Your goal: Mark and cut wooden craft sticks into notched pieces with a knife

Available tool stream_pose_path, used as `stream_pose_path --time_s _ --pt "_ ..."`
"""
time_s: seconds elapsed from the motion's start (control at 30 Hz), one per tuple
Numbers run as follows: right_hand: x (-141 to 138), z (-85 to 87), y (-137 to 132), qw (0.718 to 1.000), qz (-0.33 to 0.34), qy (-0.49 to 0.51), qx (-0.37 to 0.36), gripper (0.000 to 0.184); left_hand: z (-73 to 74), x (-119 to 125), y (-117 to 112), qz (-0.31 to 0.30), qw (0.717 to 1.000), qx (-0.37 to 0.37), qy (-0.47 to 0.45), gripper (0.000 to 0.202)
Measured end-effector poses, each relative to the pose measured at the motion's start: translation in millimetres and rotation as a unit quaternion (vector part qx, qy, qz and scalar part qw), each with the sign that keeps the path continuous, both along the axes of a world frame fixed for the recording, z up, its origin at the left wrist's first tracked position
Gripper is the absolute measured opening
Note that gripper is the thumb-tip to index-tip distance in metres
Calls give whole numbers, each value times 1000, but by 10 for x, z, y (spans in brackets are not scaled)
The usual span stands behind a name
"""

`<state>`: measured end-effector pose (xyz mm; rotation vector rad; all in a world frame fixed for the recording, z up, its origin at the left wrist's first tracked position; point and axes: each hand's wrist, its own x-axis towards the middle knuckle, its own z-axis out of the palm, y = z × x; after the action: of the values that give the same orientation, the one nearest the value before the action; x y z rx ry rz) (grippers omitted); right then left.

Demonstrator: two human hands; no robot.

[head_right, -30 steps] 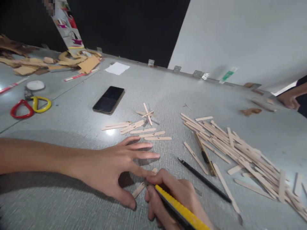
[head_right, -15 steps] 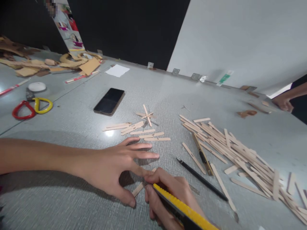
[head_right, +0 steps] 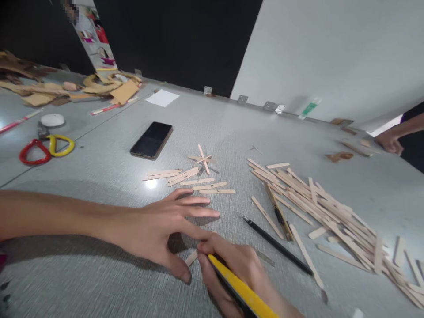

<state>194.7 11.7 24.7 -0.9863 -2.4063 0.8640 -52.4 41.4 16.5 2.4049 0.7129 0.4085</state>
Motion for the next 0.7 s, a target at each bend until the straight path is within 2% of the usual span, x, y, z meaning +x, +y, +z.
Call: stream_pose_path --time_s 0.13,0.27,0.4,0.53,0.7 --pt "10 -48 4 998 52 -6 -25 11 33 -8 4 -15 999 7 30 56" --pt "-1 -26 3 999 35 -12 -36 16 69 -21 -9 -16 998 6 55 59" --pt "3 23 17 998 49 -29 -35 20 100 -31 -12 -16 998 8 58 60" --pt "42 -25 13 998 52 -31 -32 19 110 -34 -7 -18 999 7 44 61" --pt "71 -96 -20 998 -11 19 -60 20 78 -22 -7 -11 998 9 53 64"
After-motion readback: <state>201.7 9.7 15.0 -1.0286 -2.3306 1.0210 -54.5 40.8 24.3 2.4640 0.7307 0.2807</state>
